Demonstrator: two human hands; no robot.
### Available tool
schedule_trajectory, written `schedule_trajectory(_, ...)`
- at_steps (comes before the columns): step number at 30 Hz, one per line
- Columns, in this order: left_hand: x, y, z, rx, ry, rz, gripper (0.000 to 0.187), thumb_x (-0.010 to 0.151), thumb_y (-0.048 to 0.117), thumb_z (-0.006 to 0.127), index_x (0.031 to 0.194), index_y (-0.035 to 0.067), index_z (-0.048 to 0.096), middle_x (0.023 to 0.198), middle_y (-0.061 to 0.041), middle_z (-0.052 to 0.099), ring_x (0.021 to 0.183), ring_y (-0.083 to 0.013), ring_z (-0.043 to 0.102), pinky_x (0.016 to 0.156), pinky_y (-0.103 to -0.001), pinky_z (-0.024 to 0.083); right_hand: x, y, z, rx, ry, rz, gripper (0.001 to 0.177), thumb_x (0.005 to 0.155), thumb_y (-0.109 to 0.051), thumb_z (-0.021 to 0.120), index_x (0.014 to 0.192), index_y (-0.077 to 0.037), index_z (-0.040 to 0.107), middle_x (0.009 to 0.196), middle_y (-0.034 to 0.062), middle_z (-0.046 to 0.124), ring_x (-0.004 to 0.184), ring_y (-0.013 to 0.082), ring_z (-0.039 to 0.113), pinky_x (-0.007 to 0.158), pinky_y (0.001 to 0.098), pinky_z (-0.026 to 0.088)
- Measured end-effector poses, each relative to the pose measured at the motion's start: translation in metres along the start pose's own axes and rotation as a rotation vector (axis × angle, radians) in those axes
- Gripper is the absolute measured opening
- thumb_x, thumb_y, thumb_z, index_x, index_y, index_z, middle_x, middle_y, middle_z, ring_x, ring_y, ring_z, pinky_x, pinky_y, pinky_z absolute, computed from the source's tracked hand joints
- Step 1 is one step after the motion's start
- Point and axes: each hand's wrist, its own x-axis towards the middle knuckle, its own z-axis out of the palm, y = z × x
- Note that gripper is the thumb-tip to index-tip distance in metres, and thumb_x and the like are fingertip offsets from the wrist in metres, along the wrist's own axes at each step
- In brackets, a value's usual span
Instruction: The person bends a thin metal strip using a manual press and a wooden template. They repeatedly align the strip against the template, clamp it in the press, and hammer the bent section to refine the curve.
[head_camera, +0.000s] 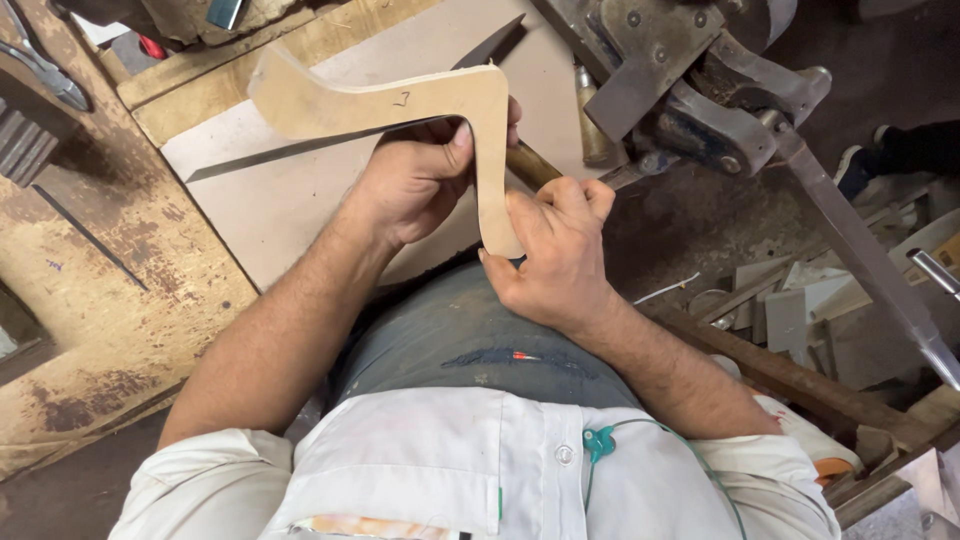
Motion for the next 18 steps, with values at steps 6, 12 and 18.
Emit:
schedule_trajectory(6, 0.0, -0.007, -0.003, -0.143, -0.046, 0.04, 0.036, 0.105, 0.022, 0.068, 0.133, 0.001, 0.062, 0.12, -0.007, 0.065, 0.117, -0.0199, 0.059, 0.109, -0.037, 0.048, 0.001, 0.001, -0.002, -0.027, -0.015, -0.005, 0.061, 0.08, -0.022, 0.083, 0.132, 0.001, 0.062, 0.097, 0.0072, 0.067, 0.106, 0.0277, 0.055, 0.099, 0.0474, 0.031)
schedule_trajectory(12, 0.005, -0.002, -0.004, -0.212, 0.008, 0.116, 0.031, 0.108, 0.019, 0.063, 0.131, -0.002, 0.06, 0.121, -0.007, 0.063, 0.116, -0.0209, 0.058, 0.107, -0.036, 0.049, 0.004, 0.009, -0.002, -0.011, 0.07, -0.077, 0.069, 0.08, -0.026, 0.089, 0.136, 0.001, 0.06, 0.124, 0.0141, 0.065, 0.117, 0.0321, 0.055, 0.104, 0.0469, 0.035)
schedule_trajectory(18, 0.001, 0.0, -0.005, -0.226, -0.027, 0.105, 0.031, 0.11, 0.02, 0.061, 0.132, -0.002, 0.061, 0.119, -0.008, 0.063, 0.116, -0.0211, 0.058, 0.103, -0.037, 0.05, -0.002, 0.02, 0.001, 0.387, 0.049, 0.003, 0.068, 0.079, -0.018, 0.093, 0.134, 0.002, 0.06, 0.133, 0.0172, 0.061, 0.123, 0.0301, 0.063, 0.106, 0.0416, 0.053)
